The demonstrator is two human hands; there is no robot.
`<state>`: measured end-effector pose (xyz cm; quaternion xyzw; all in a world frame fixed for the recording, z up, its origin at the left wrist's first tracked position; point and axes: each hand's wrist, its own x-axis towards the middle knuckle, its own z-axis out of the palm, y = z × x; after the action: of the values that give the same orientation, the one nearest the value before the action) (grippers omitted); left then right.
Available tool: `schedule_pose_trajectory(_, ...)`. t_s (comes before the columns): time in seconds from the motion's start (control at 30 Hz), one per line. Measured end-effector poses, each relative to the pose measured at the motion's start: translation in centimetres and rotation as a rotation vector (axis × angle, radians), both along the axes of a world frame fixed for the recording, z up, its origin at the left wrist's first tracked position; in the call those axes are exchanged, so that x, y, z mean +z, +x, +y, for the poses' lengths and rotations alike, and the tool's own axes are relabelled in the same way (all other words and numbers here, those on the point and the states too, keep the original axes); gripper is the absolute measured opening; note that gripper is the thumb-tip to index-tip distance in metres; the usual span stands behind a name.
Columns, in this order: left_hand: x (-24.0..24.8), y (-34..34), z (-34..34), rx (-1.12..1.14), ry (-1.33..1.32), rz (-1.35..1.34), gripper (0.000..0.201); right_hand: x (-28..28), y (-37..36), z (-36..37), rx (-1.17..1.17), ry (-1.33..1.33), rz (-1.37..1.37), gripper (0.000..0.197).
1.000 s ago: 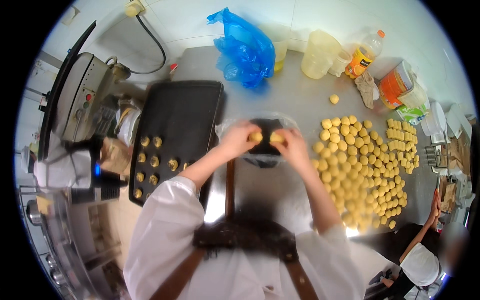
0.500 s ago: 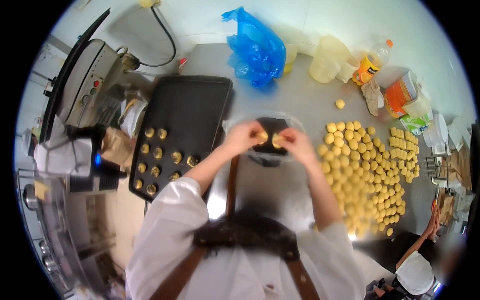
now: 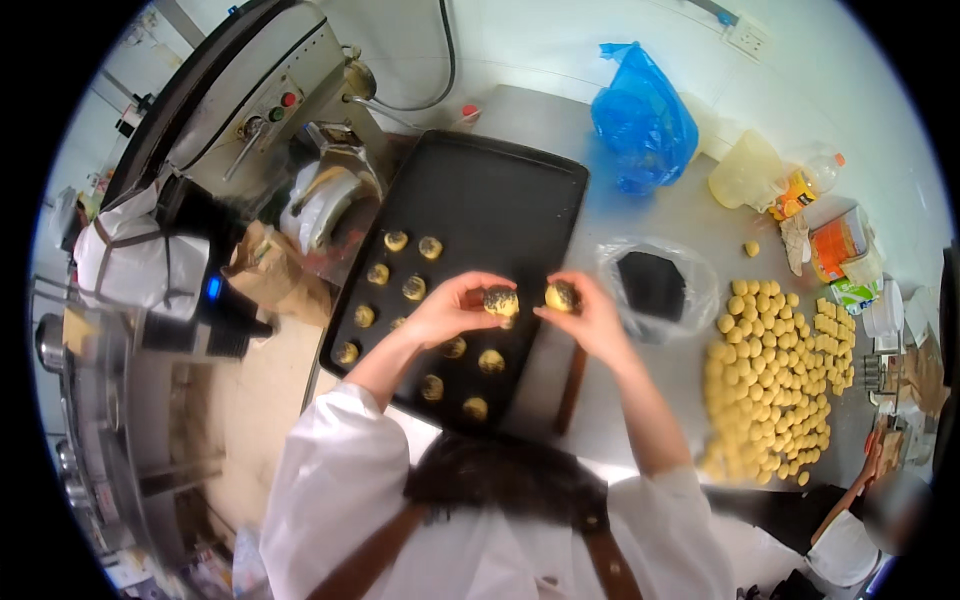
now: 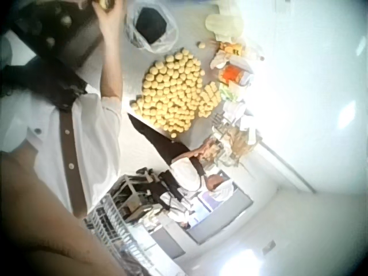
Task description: The person places black filling inside dough balls by hand, then places the filled pastries onto a baking tray. The person then uses a wooden tool to flatten the center of each pastry on the tray.
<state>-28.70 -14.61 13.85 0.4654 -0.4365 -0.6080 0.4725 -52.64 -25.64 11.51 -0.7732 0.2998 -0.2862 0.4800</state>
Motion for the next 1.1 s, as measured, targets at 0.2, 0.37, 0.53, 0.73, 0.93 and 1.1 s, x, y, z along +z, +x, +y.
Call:
schedule_pose_trajectory(0.2,-7.0,5.4,-3.6,0.169,-0.349,-0.866,0.05,-4.8,8.6,-0.3,-0.321,-0.416,0.464,0.057)
schedule_pose_trajectory(0.37,-10.5,6.6,-6.7,0.049,-0.287,-1.235,0.056,-6.7,10.6,-1.3,-0.283,-0.628,0.786,0.062)
schedule_pose_trajectory(0.53,-10.1,8.1,-7.2,-0.076,-0.395,-1.179,0.053,-6.6,9.1,-1.2,-0.179,-0.632,0.53,0.059)
schedule_pose_trajectory(0.73,-10.6,8.5,-8.0,-0.204,-0.297,-1.13,0.044,-8.9,8.9,-2.2,-0.105,-0.441,0.47,0.048)
schedule_pose_trajectory(0.93,-9.8,8.5,-7.4,-0.176,-0.222,-1.183,0.06,-7.6,10.1,-1.7,-0.211,-0.557,0.582,0.057)
schedule_pose_trajectory(1.1,-8.2,8.6,-5.9,-0.089,-0.233,-1.165,0.08,-3.8,6.3,1.0,-0.35,-0.323,0.451,0.065)
